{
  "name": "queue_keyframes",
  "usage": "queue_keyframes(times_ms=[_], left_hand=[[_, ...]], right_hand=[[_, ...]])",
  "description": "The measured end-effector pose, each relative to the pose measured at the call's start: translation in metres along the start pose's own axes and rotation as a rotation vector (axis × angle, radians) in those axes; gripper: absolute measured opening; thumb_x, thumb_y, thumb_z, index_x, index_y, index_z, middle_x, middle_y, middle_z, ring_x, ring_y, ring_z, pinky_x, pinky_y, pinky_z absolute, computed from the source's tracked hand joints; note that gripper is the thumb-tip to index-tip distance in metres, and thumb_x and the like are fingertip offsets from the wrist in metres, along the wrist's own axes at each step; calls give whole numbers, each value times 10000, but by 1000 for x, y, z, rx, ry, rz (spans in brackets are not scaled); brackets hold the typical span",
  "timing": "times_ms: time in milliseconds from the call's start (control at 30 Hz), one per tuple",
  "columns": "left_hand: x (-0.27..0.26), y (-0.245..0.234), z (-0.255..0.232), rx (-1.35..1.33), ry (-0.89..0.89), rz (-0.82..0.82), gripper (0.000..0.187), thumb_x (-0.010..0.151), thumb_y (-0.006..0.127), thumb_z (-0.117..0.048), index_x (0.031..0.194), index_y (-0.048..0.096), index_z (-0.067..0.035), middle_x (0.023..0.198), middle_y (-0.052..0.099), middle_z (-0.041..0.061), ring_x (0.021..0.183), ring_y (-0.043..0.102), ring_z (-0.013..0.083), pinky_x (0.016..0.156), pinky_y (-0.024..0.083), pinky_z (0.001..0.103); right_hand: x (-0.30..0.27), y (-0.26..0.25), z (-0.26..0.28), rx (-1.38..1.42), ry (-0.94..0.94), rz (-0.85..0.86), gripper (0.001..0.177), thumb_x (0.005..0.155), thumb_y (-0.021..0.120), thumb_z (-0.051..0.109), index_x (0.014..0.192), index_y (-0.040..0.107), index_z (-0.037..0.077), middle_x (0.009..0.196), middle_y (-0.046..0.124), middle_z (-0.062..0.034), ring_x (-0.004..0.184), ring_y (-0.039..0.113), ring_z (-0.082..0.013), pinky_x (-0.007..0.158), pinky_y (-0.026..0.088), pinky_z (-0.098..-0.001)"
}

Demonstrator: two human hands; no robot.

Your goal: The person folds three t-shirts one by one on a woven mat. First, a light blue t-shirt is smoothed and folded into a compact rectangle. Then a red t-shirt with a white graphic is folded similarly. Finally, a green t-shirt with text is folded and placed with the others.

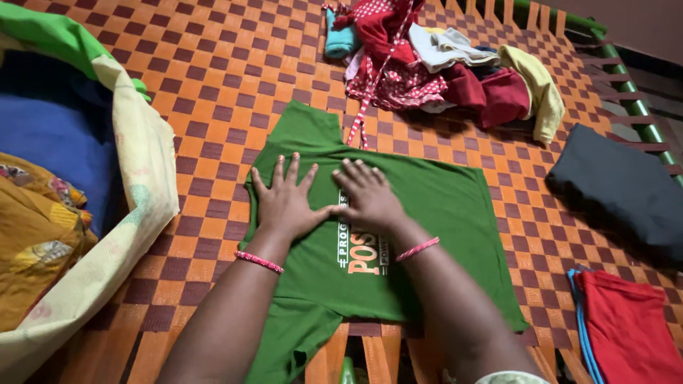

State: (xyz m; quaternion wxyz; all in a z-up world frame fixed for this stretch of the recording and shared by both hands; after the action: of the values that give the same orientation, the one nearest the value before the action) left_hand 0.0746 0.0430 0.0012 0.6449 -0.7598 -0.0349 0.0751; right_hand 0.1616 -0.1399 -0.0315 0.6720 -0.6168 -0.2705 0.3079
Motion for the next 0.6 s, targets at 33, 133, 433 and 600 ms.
queue_keyframes(times_ms=[33,133,433,600], left_hand=[[0,1,0,1,6,-8,1035,746,486,-912,1591,258,-359,1705,102,58,1565,72,296,1164,11,724],[0,1,1,16,1,6,1052,733,456,-931,1591,248,-358,1703,95,54,1559,72,291,1163,0,717],[1,6,2,23,19,-56,1035,759,440,-926,1589,270,-331,1696,118,69,1551,95,298,1150,-5,731],[4,13,5,4,40,-111,1038,739,466,-918,1576,307,-325,1690,150,70,1548,114,310,1144,1,729]], right_hand=[[0,3,-17,-18,49,31,861,917,499,683,1612,276,227,1712,149,-100,1577,111,-296,1241,70,-527],[-17,3,-71,-26,181,3,818,962,421,685,1628,233,249,1725,106,-82,1585,76,-273,1248,62,-516],[-81,-31,-155,-81,870,-159,773,1021,417,618,1628,244,172,1720,161,-112,1589,126,-300,1238,99,-594],[-59,15,-15,143,83,-240,789,982,512,546,1625,310,136,1720,179,-167,1601,113,-346,1233,82,-601]])
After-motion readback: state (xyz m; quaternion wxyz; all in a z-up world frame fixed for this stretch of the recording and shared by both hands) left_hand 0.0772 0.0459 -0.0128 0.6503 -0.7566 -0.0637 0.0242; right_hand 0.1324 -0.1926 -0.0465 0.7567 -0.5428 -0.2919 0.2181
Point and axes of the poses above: each hand's wrist, its own x-axis towards the middle knuckle, its own y-axis out of the palm, z = x × y, the point moved 3 cm from there along x, towards the middle knuckle
